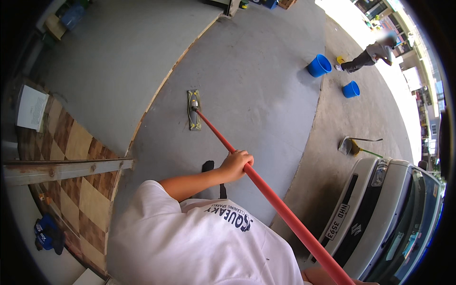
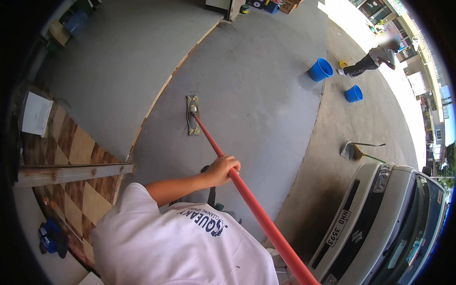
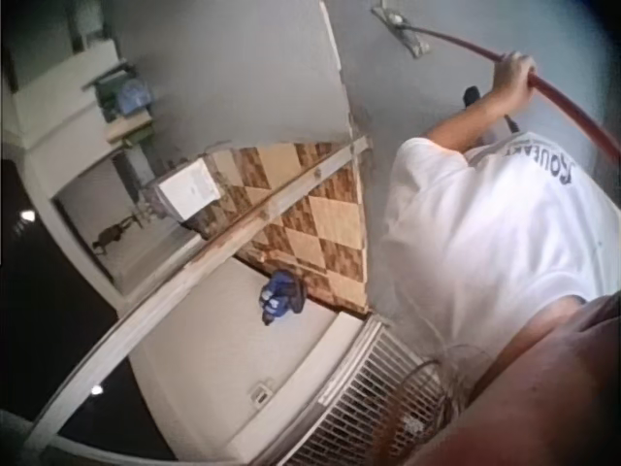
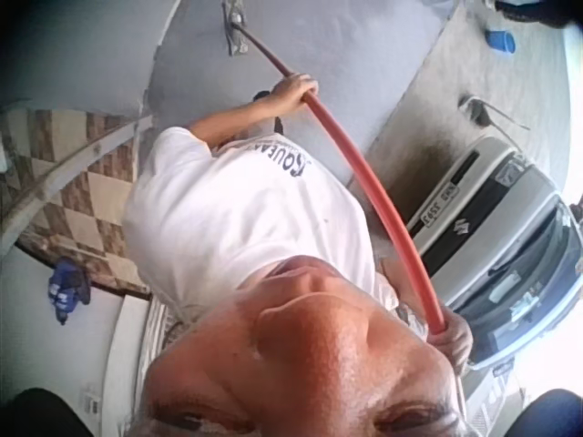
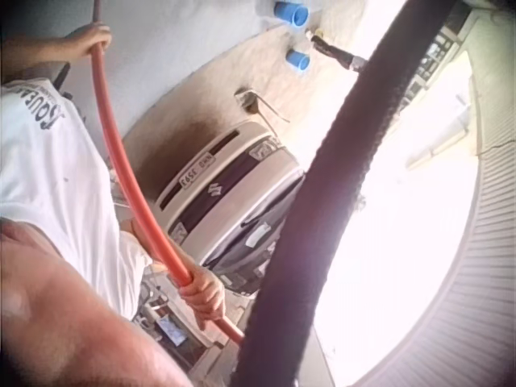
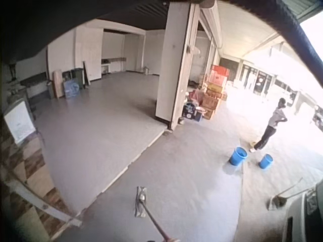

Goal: The person mops a grey concrete floor using a flat mop with a red handle, moving it across the surface while other people work on floor tiles in the background.

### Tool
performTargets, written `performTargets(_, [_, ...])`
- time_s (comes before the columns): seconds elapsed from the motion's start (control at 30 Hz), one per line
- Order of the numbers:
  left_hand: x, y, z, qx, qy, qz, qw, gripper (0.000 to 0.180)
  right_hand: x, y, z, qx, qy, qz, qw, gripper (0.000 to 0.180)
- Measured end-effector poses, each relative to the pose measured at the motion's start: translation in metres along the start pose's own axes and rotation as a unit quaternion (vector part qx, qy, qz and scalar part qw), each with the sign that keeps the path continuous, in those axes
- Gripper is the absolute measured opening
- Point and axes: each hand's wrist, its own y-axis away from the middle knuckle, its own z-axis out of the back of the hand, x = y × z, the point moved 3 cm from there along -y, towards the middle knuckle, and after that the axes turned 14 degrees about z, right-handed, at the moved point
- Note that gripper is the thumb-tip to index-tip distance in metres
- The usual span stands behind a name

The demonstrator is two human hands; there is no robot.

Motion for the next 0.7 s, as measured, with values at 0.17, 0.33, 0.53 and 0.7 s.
performTargets(0.17, [0.059,-0.116,0.039,-0.136,0.012,-0.012,0.991,0.01,-0.073,0.021,0.036,0.029,0.017,0.026,0.999,0.026])
performTargets(0.33, [0.122,-0.217,0.071,-0.079,-0.064,-0.045,0.994,0.013,-0.12,0.101,0.087,-0.104,0.193,-0.089,0.972,0.026])
performTargets(0.53, [0.045,-0.226,-0.033,0.046,-0.098,-0.076,0.991,0.014,-0.054,0.059,0.125,-0.07,0.24,-0.11,0.962,0.028])
performTargets(0.7, [-0.081,-0.185,-0.166,0.116,-0.028,-0.086,0.989,0.013,0.063,-0.005,0.135,0.009,0.297,-0.121,0.947,0.026])
